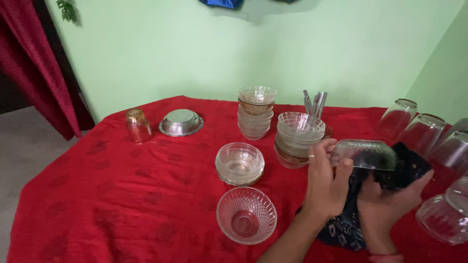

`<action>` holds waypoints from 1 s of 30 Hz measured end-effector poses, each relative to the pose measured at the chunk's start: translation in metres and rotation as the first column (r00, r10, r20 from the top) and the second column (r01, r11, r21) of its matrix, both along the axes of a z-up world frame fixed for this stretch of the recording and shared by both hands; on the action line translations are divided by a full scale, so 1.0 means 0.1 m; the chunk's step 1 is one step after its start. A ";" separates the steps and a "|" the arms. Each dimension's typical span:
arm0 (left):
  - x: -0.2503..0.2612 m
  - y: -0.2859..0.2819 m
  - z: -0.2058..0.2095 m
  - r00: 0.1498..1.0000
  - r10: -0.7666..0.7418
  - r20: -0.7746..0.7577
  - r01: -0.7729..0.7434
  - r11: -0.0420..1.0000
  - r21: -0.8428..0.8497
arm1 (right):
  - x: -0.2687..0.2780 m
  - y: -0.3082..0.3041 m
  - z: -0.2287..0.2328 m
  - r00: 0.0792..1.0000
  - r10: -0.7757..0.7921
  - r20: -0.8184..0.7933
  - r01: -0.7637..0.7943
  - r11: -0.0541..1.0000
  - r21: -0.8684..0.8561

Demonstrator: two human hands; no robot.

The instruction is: The person wipes glass bowls one by one with a cloth, handling each bowl individually and then placing it on a table covered with a red cloth.

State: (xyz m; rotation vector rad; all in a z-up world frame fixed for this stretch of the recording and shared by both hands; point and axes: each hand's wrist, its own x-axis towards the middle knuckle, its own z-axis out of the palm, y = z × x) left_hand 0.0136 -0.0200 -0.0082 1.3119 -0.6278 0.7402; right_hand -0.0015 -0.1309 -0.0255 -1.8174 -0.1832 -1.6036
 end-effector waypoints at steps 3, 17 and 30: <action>0.11 -0.06 -0.03 0.920 -0.207 -0.331 0.197 0.978 -0.065 | -0.04 0.04 0.04 0.998 -0.052 0.023 0.051 0.998 0.025; 0.14 0.00 -0.01 0.503 -0.864 0.018 0.651 0.366 -0.665 | -0.01 -0.02 0.07 0.981 -0.186 0.048 0.192 0.947 -0.259; 0.07 0.08 0.09 0.547 -0.832 -0.089 0.685 0.506 -0.524 | 0.21 -0.28 -0.28 0.984 -0.040 0.174 0.051 0.997 -0.057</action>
